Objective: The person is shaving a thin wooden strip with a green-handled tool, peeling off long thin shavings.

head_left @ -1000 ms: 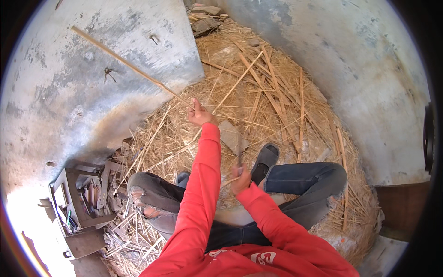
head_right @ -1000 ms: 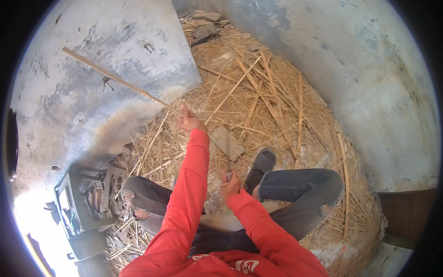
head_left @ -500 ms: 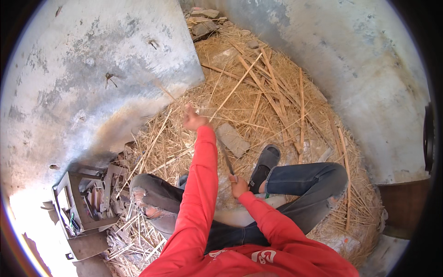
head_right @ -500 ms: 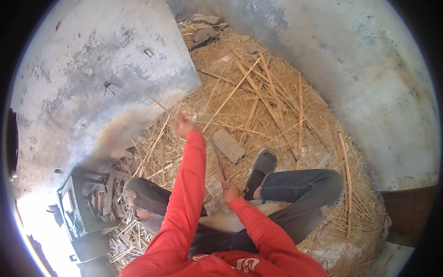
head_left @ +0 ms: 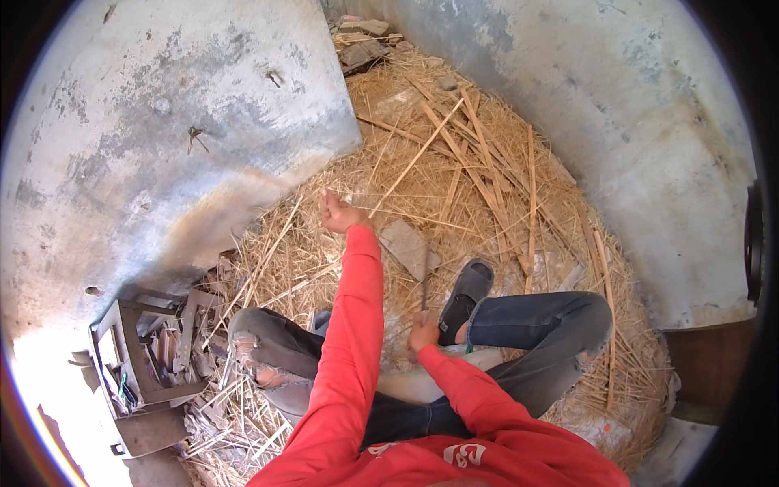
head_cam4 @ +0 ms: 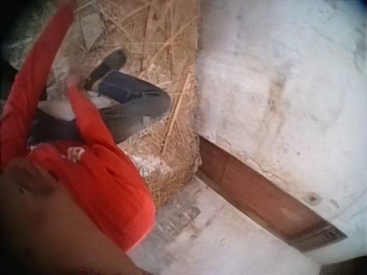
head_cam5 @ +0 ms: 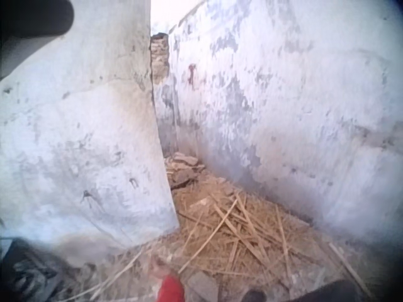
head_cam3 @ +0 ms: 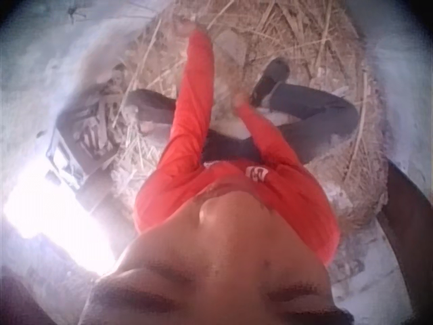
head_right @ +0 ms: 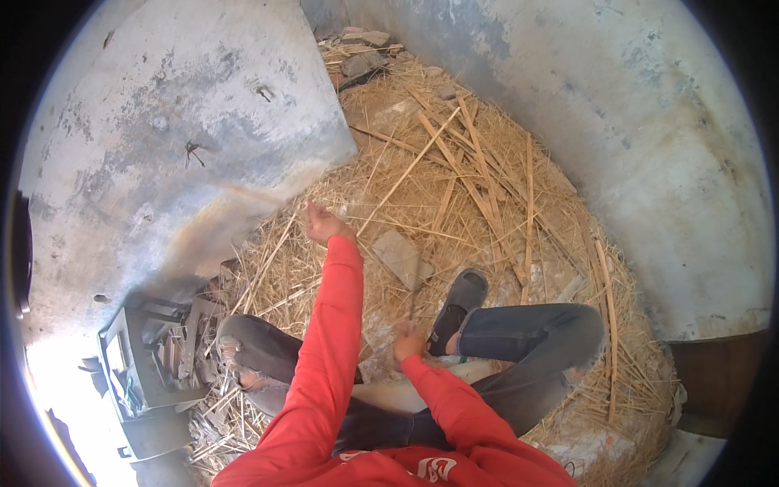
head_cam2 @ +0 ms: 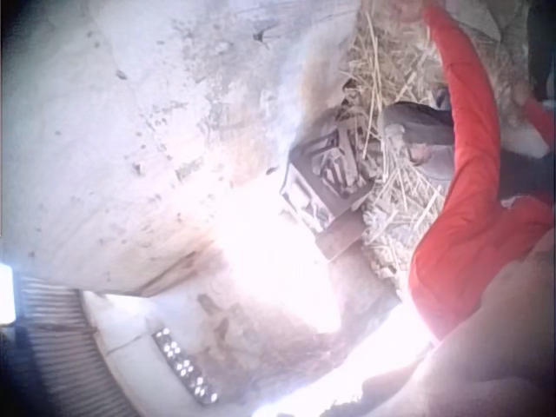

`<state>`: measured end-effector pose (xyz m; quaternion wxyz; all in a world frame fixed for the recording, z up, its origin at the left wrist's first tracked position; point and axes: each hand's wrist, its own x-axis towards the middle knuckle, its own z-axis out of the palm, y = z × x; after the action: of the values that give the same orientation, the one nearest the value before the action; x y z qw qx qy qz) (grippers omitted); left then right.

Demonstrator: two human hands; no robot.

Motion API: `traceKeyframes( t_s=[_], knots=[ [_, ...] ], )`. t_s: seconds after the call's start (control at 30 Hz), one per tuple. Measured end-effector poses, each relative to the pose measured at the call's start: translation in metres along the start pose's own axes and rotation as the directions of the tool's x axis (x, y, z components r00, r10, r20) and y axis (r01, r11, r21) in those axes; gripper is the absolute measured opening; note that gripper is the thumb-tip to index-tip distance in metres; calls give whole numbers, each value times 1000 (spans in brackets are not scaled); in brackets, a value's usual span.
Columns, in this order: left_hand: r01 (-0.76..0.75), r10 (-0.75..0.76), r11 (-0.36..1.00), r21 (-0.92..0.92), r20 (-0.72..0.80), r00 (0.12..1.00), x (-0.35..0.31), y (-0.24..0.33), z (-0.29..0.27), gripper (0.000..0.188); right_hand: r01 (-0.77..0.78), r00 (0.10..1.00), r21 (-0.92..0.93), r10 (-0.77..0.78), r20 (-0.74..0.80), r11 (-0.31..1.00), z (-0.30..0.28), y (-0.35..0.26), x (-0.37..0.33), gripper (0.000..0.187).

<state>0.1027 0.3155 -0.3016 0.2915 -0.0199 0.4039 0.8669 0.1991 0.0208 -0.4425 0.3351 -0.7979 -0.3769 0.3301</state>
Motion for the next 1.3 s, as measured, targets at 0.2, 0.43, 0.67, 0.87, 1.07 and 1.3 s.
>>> traceKeyframes(
  t_s=[0.2,0.43,0.67,0.87,1.07,1.3],
  knots=[
    [-37,32,989,142,35,999,29,-7,-25,31,231,973,315,-215,-87,921,-52,-102,22,43],
    [-94,84,987,128,84,993,17,-10,-19,34,194,973,-119,-176,147,974,37,54,18,47],
    [-161,13,943,293,449,893,39,17,-67,43,-63,966,-88,83,244,994,12,36,24,51],
    [-539,-84,672,507,776,625,22,22,-61,39,-42,971,-136,73,230,990,11,43,33,56],
    [-682,-324,413,604,797,509,28,34,-38,34,52,990,-116,-36,137,992,-12,19,33,53],
    [-693,-411,367,621,776,478,47,38,-45,35,148,979,-23,-143,148,989,-25,-24,18,43]
  ],
)
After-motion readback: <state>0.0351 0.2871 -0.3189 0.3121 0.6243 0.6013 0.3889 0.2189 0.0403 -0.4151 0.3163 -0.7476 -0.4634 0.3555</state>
